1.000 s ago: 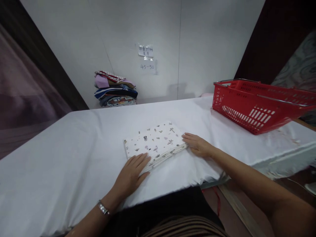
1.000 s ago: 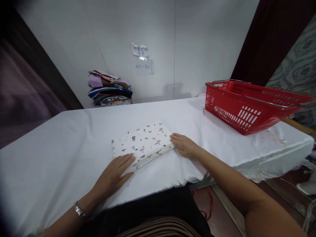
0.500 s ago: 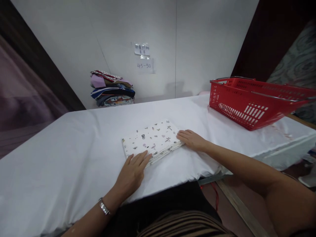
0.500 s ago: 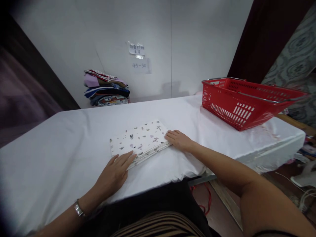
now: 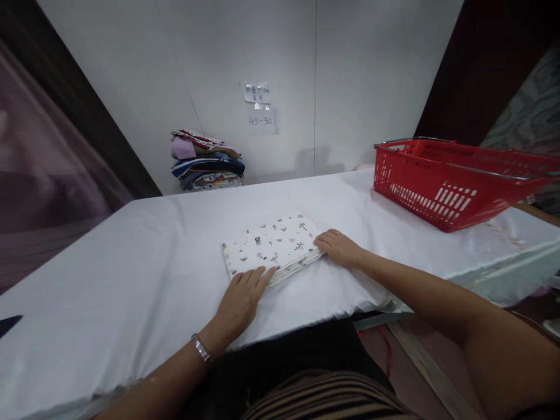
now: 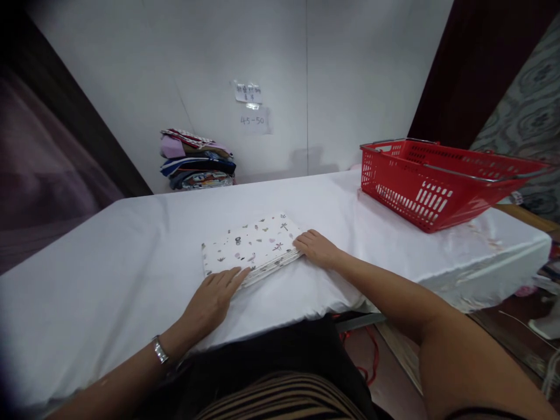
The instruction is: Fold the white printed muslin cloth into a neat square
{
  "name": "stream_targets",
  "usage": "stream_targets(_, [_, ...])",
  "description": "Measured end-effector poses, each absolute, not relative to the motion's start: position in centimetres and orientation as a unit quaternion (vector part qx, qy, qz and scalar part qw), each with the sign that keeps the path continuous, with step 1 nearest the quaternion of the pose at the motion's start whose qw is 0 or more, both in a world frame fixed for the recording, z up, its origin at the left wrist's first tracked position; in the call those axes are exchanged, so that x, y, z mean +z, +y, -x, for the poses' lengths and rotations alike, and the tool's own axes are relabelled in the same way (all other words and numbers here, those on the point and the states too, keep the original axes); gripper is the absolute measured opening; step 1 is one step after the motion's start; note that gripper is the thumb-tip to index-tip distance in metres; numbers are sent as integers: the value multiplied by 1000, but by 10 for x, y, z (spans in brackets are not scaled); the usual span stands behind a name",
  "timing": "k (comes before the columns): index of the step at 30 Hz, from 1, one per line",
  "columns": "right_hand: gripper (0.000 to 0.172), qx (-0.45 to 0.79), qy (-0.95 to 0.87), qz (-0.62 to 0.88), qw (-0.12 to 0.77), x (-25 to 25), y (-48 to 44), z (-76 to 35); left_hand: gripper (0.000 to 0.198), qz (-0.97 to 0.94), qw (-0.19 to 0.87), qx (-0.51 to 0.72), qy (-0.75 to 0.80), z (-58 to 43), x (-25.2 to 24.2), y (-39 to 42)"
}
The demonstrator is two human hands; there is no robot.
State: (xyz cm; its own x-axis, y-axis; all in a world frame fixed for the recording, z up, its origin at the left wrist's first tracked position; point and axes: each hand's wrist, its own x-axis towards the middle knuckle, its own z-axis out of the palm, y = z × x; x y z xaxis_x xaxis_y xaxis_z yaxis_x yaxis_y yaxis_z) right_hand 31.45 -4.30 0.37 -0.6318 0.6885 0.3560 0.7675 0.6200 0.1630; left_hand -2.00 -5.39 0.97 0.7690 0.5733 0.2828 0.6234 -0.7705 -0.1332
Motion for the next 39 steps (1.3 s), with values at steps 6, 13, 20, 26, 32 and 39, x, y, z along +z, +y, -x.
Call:
stream_targets(6, [34,-176,-882,425,105,10,-50,-297,73,920,120,-97,-360,27,11,-56])
stream_targets(13, [33,-179,-885,418,99,10,-40,-290,74,918,130,-83,-366,19,13,-55])
stream_targets(20, [30,-195,-879,419,117,9,-37,-292,70,918,133,-112,-356,24,14,-56])
stream_targets(26, [36,-198,-877,417,134,17,-27,-293,70,918,119,-131,-355,27,23,-52])
stream_targets(32, [47,-211,-869,422,149,33,-19,-293,65,906,127,-188,-357,33,38,-41])
stream_targets(39, [53,-255,-859,414,163,62,-4,-292,57,889,106,-268,-355,43,63,-24])
